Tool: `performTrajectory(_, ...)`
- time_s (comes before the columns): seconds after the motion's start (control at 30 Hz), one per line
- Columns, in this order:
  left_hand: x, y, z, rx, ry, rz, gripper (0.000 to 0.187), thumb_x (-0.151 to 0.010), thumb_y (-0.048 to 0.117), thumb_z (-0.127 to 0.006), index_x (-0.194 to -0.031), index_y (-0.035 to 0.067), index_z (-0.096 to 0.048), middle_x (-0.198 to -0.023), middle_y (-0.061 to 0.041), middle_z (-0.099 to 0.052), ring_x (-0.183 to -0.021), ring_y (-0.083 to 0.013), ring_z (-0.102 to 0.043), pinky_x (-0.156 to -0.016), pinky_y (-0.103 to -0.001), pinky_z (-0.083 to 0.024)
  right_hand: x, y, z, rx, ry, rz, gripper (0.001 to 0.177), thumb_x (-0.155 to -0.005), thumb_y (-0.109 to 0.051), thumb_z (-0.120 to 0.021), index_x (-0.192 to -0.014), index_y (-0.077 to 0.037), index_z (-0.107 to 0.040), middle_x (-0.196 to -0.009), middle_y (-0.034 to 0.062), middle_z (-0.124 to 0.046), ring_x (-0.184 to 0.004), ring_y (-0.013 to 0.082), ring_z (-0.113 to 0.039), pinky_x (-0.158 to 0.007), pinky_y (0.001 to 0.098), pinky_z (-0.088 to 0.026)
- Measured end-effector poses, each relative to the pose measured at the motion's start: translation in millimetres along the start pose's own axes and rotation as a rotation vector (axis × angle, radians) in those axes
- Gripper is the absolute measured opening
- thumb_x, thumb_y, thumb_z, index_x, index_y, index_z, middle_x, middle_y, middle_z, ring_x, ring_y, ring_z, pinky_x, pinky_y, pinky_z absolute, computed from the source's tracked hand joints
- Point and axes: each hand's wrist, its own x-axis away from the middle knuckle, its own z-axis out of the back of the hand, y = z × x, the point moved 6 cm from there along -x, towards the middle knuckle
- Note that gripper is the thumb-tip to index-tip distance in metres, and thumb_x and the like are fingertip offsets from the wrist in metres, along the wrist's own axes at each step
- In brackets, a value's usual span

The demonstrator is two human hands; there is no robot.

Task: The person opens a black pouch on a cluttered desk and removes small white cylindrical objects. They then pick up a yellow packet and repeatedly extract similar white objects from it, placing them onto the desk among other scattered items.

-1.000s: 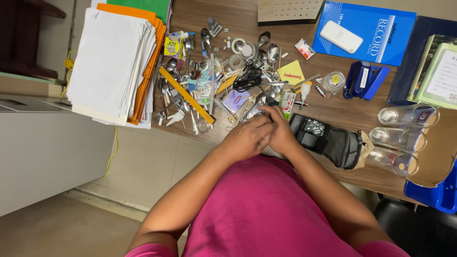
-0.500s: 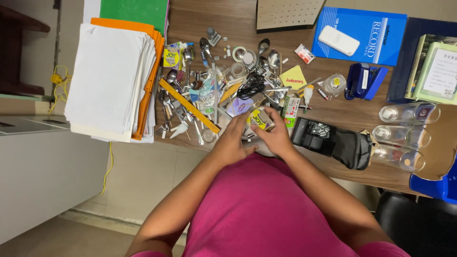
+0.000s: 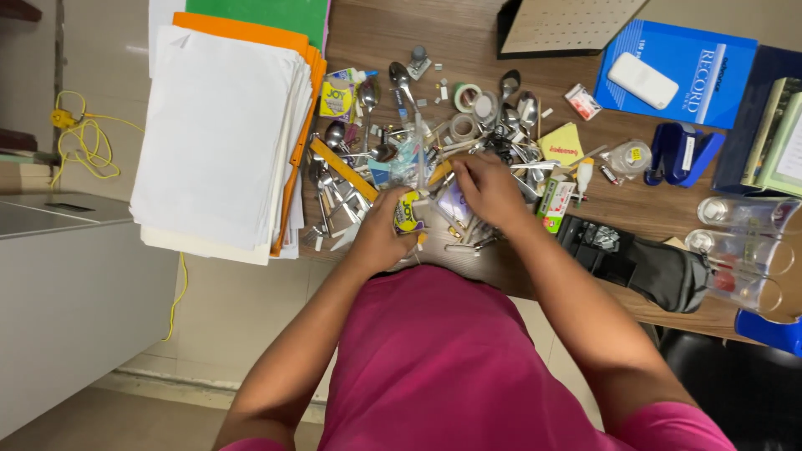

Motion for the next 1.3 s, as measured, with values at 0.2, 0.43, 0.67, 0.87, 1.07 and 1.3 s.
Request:
performTrajectory(0.2, -3.1, 9.3, 30.5, 0.179, -0.092, -0.021, 0.072, -0.07, -0.006, -0.077, -0.136, 0.007, -0.051, -0.137, -0.017, -0.055, -0.135, -0.0343, -0.054, -0.111, -0.04, -0.044, -62.5, 65.8, -68.8, 0.774, -0.253, 0.043, 0.023, -0.085, -0.018, -0.063, -0.1, -0.012, -0.079, -0.117, 0.0115, -0.074, -0.115, 0.0298, -0.068, -0.094, 0.0469, -0.049)
performTrajectory(0.43, -2.8, 13.3, 57.4, 0.225, -0.134, -0.202, 0.069, -0.068, -0.009, -0.077, -0.13, 0.008, -0.051, -0.15, -0.014, -0.054, -0.142, -0.0315, -0.052, -0.117, -0.039, -0.044, -84.6, 25.6, -54.1, 0.863, -0.75, -0.341, 0.045, -0.092, -0.047, -0.064, -0.115, -0.01, -0.076, -0.123, 0.0136, -0.071, -0.117, 0.0292, -0.066, -0.109, 0.0469, -0.04)
performTrajectory(0.67, -10.8, 21.9, 65.2, 0.251, -0.062, -0.236, 0.068, -0.069, -0.01, -0.075, -0.129, 0.009, -0.05, -0.151, -0.012, -0.053, -0.143, -0.0311, -0.053, -0.12, -0.04, -0.045, -88.0, 34.5, -52.9, 0.818, -0.878, -0.442, 0.041, -0.095, -0.037, -0.062, -0.122, -0.008, -0.073, -0.128, 0.0149, -0.072, -0.117, 0.033, -0.07, -0.098, 0.0473, -0.053)
performTrajectory(0.87, -4.4, 45.2, 58.5, 0.146, -0.045, -0.285, 0.072, -0.07, -0.006, -0.08, -0.133, 0.01, -0.051, -0.151, -0.013, -0.051, -0.142, -0.0335, -0.051, -0.12, -0.041, -0.043, -87.7, 42.9, -53.2, 0.802, -0.954, -0.399, 0.034, -0.095, -0.025, -0.061, -0.122, -0.008, -0.074, -0.131, 0.0145, -0.07, -0.118, 0.0341, -0.069, -0.094, 0.0489, -0.056)
performTrajectory(1.07, 9.8, 50.7, 44.2, 0.312, 0.049, -0.114, 0.074, -0.075, 0.006, -0.085, -0.139, 0.01, -0.048, -0.147, -0.01, -0.055, -0.132, -0.0285, -0.06, -0.111, -0.039, -0.052, -81.4, 59.9, -54.1, 0.682, -0.842, -0.193, 0.037, -0.091, -0.038, -0.069, -0.118, -0.014, -0.073, -0.124, 0.0124, -0.07, -0.113, 0.034, -0.068, -0.09, 0.0494, -0.056)
performTrajectory(1.3, 30.2, 54.9, 19.2, 0.095, 0.119, 0.134, 0.088, -0.069, 0.035, -0.095, -0.14, 0.008, -0.049, -0.104, -0.01, -0.068, -0.089, -0.0168, -0.064, -0.078, -0.032, -0.056, -60.0, -1.6, 18.7, 0.128, -0.128, 0.025, 0.023, -0.094, -0.026, -0.074, -0.099, -0.006, -0.066, -0.096, 0.0131, -0.071, -0.084, 0.0293, -0.068, -0.072, 0.041, -0.054)
